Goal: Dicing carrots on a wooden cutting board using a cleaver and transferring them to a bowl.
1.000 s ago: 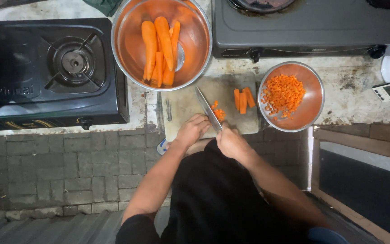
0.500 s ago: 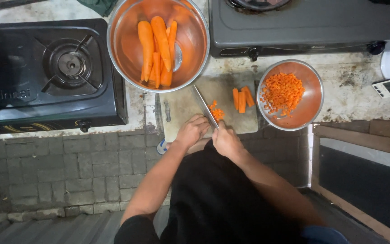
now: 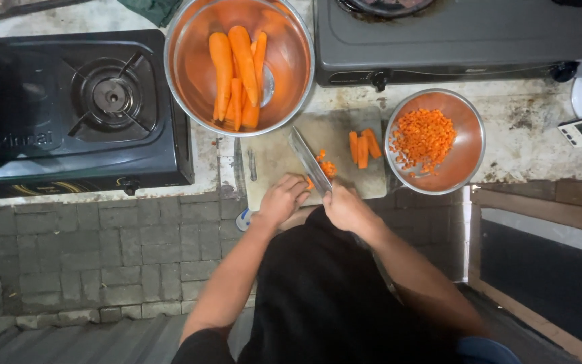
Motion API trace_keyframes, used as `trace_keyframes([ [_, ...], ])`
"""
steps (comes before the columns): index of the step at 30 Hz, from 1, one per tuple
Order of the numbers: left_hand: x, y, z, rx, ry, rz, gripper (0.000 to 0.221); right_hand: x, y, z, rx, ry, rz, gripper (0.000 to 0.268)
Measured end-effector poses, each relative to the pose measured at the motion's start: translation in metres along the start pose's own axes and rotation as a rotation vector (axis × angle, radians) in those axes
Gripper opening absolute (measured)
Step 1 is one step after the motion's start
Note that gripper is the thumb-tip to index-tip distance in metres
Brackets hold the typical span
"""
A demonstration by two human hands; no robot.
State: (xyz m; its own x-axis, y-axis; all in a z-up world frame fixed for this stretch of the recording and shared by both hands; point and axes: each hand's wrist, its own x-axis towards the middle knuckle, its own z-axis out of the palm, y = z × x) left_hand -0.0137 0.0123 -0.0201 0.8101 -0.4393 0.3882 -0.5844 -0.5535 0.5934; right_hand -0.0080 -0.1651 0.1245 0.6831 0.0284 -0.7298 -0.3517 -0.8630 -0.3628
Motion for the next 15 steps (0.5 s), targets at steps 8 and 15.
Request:
trace_keyframes([
  [8, 0.002, 0.002, 0.006, 0.099, 0.036, -0.028, 0.007, -0.014, -0.015, 0.008, -0.013, -0.024, 0.073, 0.042],
  [15, 0.003, 0.0, 0.004, 0.033, 0.01, -0.024, 0.007, 0.011, 0.003, 0.031, -0.004, 0.022, 0.046, 0.044],
])
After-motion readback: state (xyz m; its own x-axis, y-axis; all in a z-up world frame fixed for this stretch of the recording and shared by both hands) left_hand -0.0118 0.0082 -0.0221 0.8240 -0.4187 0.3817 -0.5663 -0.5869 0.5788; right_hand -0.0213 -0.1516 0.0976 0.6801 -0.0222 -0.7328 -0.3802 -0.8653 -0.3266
